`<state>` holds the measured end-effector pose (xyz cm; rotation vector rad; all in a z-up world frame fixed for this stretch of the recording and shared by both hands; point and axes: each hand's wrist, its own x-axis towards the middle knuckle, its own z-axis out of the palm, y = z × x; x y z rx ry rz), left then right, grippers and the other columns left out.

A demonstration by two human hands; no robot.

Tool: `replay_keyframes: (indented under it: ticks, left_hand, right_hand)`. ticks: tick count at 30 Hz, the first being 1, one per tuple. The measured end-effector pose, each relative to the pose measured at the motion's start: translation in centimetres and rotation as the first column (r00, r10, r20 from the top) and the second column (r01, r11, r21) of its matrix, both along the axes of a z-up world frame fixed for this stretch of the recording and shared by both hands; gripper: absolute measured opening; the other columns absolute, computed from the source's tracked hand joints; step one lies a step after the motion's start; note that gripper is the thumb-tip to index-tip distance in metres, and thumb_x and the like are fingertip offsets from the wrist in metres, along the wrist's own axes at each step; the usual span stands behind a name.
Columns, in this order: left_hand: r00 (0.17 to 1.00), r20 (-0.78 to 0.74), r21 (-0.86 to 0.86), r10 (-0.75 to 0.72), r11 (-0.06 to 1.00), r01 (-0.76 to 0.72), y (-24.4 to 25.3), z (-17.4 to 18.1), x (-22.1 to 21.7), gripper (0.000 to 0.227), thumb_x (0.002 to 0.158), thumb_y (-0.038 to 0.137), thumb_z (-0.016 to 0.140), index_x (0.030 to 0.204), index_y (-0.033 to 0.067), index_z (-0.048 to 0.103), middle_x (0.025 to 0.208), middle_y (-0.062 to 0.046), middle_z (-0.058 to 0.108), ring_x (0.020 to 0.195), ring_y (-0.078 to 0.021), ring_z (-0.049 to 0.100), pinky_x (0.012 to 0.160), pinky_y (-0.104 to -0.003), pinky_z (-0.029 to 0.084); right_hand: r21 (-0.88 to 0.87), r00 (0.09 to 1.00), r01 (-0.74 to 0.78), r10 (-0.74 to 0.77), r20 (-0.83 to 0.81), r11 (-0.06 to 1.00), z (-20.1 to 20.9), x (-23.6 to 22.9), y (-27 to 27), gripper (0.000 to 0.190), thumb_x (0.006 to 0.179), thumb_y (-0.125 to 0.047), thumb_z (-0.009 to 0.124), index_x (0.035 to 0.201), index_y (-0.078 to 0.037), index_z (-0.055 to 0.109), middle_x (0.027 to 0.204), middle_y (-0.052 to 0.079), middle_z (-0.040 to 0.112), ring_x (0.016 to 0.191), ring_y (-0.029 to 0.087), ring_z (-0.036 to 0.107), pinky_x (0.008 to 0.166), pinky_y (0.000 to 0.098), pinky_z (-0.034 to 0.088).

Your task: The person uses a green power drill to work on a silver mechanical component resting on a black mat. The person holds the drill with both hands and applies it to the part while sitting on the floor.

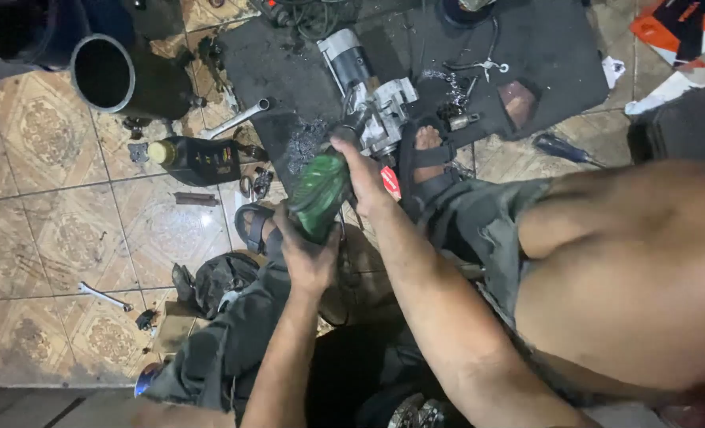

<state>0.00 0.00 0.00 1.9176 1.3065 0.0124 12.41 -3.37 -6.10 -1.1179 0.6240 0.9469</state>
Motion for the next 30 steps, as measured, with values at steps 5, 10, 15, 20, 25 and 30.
replay_keyframes:
  ticks: [5,10,15,20,25,30]
  left_hand:
    - [0.998,-0.018,-0.074,-0.067,0.995,0.065,-1.0,0.6,-0.6,0.09,0.079,0.032,0.077,0.154,0.0304,0.027,0.13,-0.024,0.066,0.129,-0.0444,0.058,0.108,-0.06,0.045]
    - [0.993,-0.08,-0.087,-0.083,0.993,0.076,-0.8,2.1,-0.2,0.093,0.077,0.032,0.076,0.157,0.0315,0.03,0.137,-0.021,0.063,0.132,-0.0403,0.056,0.113,-0.057,0.043]
    - [0.989,-0.09,-0.024,-0.115,0.993,0.114,-1.1,2.6,-0.3,0.091,0.074,0.027,0.082,0.153,0.0322,0.037,0.142,-0.022,0.058,0.132,-0.0429,0.056,0.11,-0.056,0.047]
    - [0.993,-0.056,-0.038,-0.107,0.994,0.105,-0.6,3.4,-1.4,0.095,0.072,0.029,0.078,0.156,0.0264,0.034,0.14,-0.026,0.058,0.133,-0.0466,0.054,0.11,-0.059,0.044]
    - [0.994,-0.059,-0.001,-0.086,0.996,0.087,0.3,1.3,-3.4,0.094,0.073,0.029,0.08,0.156,0.0249,0.036,0.135,-0.025,0.063,0.129,-0.0459,0.058,0.108,-0.058,0.047]
    - [0.994,-0.037,-0.017,-0.106,0.994,0.105,0.4,1.1,-3.5,0.088,0.08,0.023,0.075,0.157,0.029,0.033,0.123,-0.027,0.069,0.121,-0.0496,0.062,0.101,-0.063,0.049]
  right_hand:
    - [0.147,0.98,0.198,-0.193,-0.049,0.969,-3.6,-1.9,-1.1,0.072,0.071,-0.043,0.09,0.119,0.004,0.066,0.106,0.018,0.068,0.096,0.029,0.071,0.081,0.0445,0.059]
    - [0.243,0.958,0.283,-0.284,-0.031,0.928,-4.2,-2.6,0.1,0.058,0.075,-0.043,0.087,0.116,-0.007,0.069,0.104,0.01,0.066,0.098,0.025,0.067,0.085,0.0417,0.055]
    - [0.125,0.934,0.357,-0.357,-0.022,0.926,-3.3,-4.2,-0.7,0.054,0.073,-0.041,0.087,0.109,-0.003,0.071,0.099,0.013,0.068,0.092,0.025,0.066,0.081,0.0438,0.055]
    - [0.001,0.975,0.217,-0.216,-0.044,0.976,-2.4,-4.6,0.1,0.068,0.07,-0.049,0.085,0.109,0.005,0.073,0.103,0.023,0.072,0.101,0.031,0.07,0.086,0.0431,0.057]
    - [-0.068,0.991,0.132,-0.132,-0.004,0.989,-0.6,-5.4,1.1,0.067,0.072,-0.049,0.083,0.111,0.004,0.074,0.108,0.021,0.07,0.108,0.027,0.066,0.093,0.0406,0.053]
    - [-0.002,0.963,0.258,-0.258,-0.084,0.966,-2.4,-5.8,1.1,0.047,0.073,-0.039,0.085,0.093,0.002,0.075,0.088,0.013,0.068,0.082,0.022,0.068,0.074,0.0347,0.055]
